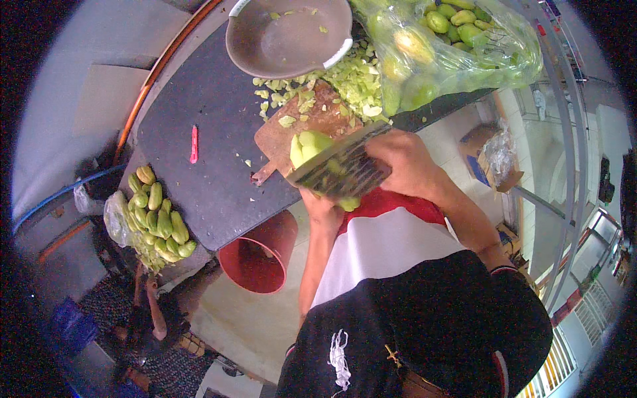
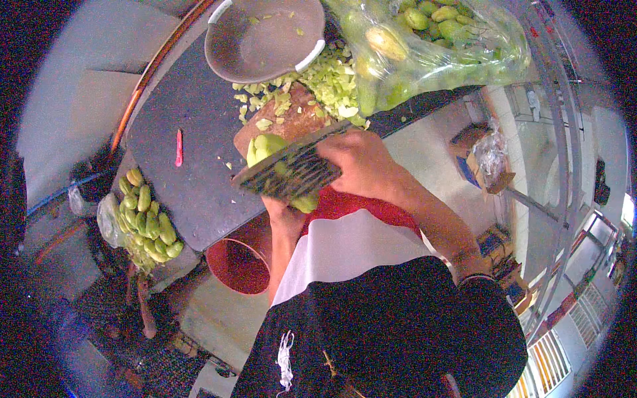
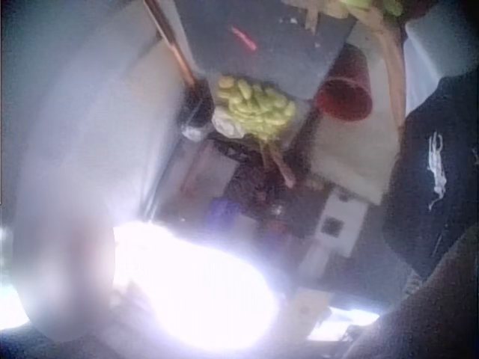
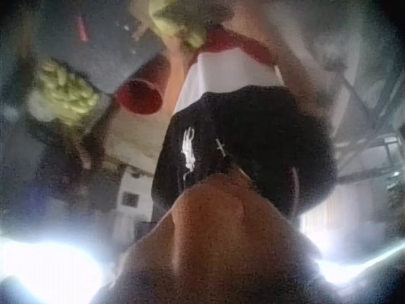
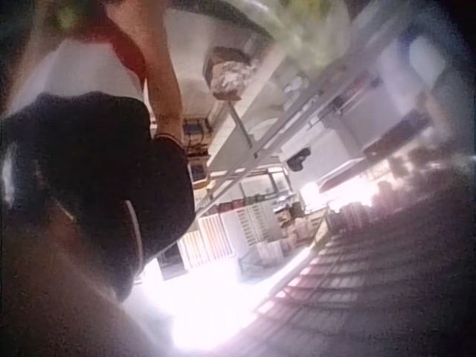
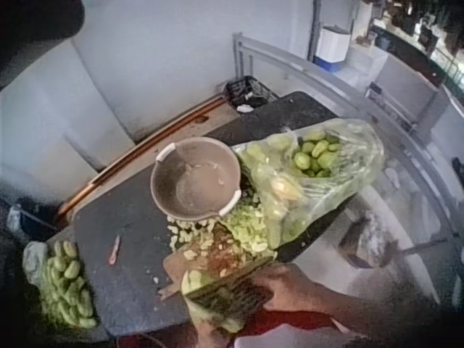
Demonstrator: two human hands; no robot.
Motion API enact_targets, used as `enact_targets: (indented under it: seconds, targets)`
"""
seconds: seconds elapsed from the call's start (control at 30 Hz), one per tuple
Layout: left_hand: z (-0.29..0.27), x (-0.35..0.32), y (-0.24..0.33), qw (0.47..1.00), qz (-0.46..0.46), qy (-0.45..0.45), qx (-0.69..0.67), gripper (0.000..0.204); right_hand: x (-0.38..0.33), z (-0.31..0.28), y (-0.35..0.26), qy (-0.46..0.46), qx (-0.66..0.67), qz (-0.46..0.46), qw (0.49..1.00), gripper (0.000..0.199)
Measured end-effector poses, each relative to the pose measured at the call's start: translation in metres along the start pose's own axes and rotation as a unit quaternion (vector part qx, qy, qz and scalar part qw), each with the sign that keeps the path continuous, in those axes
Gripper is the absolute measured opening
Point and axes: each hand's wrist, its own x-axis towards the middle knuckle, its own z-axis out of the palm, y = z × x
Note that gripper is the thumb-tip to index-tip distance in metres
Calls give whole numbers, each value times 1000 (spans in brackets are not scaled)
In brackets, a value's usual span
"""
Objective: The person slices a papaya into small pieces using a knife and a grater-like tool on a wooden cutting board.
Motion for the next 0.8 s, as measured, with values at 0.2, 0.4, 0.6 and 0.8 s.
enact_targets:
  seconds: [0.2, 0.4, 0.6, 0.8]
  targets:
    - [-13, -13, -1, 997, -68, -16, -20, 52, 19, -16, -29, -30, -21, -52, 998, 23]
    - [5, -4, 5, 997, 49, 5, 51, 60, 17, -6, -22, -21, -30, -19, 999, 21]
    - [7, -4, 9, 999, 32, 19, 33, 86, 11, -1, -16, -32, -21, 9, 999, 21]
    - [16, -11, 9, 998, 42, 26, -25, 92, 3, 17, -1, 13, 1, 2, 1000, 22]
